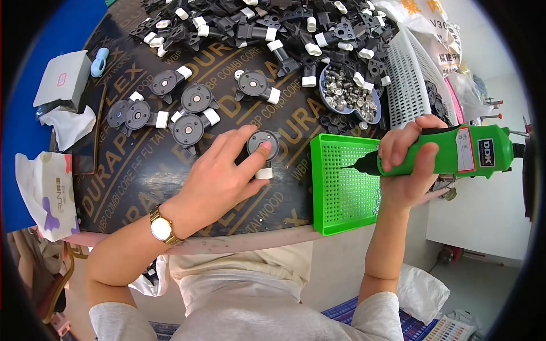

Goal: The person fastens screws into circular mechanical components using an electric screwdriver at a factory workbench.

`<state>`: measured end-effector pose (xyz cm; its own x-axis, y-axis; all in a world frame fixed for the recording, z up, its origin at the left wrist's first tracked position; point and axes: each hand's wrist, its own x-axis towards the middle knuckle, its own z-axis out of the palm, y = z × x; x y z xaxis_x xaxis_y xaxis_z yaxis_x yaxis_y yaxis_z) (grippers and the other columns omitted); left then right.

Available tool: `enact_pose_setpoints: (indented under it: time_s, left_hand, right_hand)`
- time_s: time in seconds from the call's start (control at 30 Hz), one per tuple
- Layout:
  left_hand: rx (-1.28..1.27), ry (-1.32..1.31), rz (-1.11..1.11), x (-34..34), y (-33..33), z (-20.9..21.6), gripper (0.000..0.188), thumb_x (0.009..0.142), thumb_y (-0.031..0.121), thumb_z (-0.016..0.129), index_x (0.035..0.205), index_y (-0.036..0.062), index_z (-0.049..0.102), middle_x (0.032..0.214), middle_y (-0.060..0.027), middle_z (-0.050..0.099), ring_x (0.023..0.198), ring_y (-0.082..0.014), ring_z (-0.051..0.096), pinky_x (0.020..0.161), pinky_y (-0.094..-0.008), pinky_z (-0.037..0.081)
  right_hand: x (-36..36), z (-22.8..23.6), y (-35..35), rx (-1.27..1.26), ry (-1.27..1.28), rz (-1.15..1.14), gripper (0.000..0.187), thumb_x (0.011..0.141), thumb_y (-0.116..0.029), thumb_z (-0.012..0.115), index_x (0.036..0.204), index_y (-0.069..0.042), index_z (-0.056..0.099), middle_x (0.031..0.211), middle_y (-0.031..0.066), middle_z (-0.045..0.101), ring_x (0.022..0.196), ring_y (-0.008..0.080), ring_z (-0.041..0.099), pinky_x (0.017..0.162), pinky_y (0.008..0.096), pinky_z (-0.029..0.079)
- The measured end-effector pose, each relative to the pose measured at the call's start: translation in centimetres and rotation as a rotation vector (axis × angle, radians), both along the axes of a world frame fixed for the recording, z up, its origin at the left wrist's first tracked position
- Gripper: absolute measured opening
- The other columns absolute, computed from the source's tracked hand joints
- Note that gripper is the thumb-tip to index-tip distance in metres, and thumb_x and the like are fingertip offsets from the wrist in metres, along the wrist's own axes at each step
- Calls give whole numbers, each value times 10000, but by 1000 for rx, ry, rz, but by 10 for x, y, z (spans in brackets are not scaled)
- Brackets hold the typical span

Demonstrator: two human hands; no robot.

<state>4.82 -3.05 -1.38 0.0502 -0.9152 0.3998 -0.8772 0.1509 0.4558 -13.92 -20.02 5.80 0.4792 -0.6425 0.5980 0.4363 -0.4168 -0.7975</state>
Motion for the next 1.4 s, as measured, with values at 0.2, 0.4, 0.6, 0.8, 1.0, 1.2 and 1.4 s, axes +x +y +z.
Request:
enact_pose_setpoints:
  time_s: [0.2, 0.4, 0.6, 0.8, 1.0, 1.2, 1.4]
  left_hand:
    - [9, 6, -6, 1, 0, 1, 582, 625, 116, 765, 1159, 71, 539, 1218, -163, 478, 1003, -330, 528, 823, -383, 474]
    - [-13, -46, 12, 0, 0, 2, 466, 668, 170, 738, 1094, 74, 574, 1203, -163, 476, 1004, -293, 527, 796, -346, 494]
    - [22, 18, 8, 0, 3, 0, 582, 643, 123, 761, 1180, 91, 538, 1265, -167, 452, 1015, -333, 519, 821, -382, 471]
    - [7, 26, 4, -2, 4, 1, 573, 644, 123, 759, 1175, 104, 547, 1256, -161, 465, 1028, -332, 517, 833, -382, 466]
    - [-23, -47, 10, -6, 2, 0, 547, 649, 199, 752, 1160, 147, 563, 1251, -126, 485, 1091, -296, 485, 861, -394, 402]
    - [-52, -49, 38, -4, 4, -3, 515, 645, 203, 742, 1124, 138, 568, 1221, -134, 486, 1093, -298, 471, 883, -401, 391]
    - [-45, -61, 36, -4, 6, -3, 482, 690, 216, 714, 1133, 119, 549, 1183, -153, 495, 1095, -302, 460, 930, -410, 371]
  right_hand:
    - [-5, -2, -1, -81, 70, -9, 389, 925, -363, 491, 1095, -17, 438, 583, 18, 413, 411, 99, 355, 432, 236, 322]
    - [-2, -1, 6, -96, 80, -37, 396, 920, -381, 495, 1067, -19, 431, 581, 18, 407, 416, 97, 346, 433, 233, 316]
    - [-2, -1, 9, -69, 102, -54, 404, 909, -387, 516, 1056, -22, 426, 578, 17, 403, 421, 97, 345, 433, 232, 313]
    - [2, 10, 13, -136, 59, -78, 459, 913, -395, 505, 1137, 0, 431, 596, 13, 411, 442, 95, 359, 449, 234, 312]
    - [42, 26, 25, -168, -125, 319, 567, 915, -501, 429, 1193, -8, 412, 632, 12, 459, 454, 100, 392, 485, 260, 343]
    - [91, 22, 49, -258, 137, 121, 533, 906, -460, 493, 1185, -16, 400, 645, 37, 493, 460, 113, 430, 449, 247, 365]
    - [100, 11, 47, -266, 116, 167, 513, 896, -439, 526, 1155, -14, 404, 605, 37, 476, 436, 112, 415, 419, 243, 358]
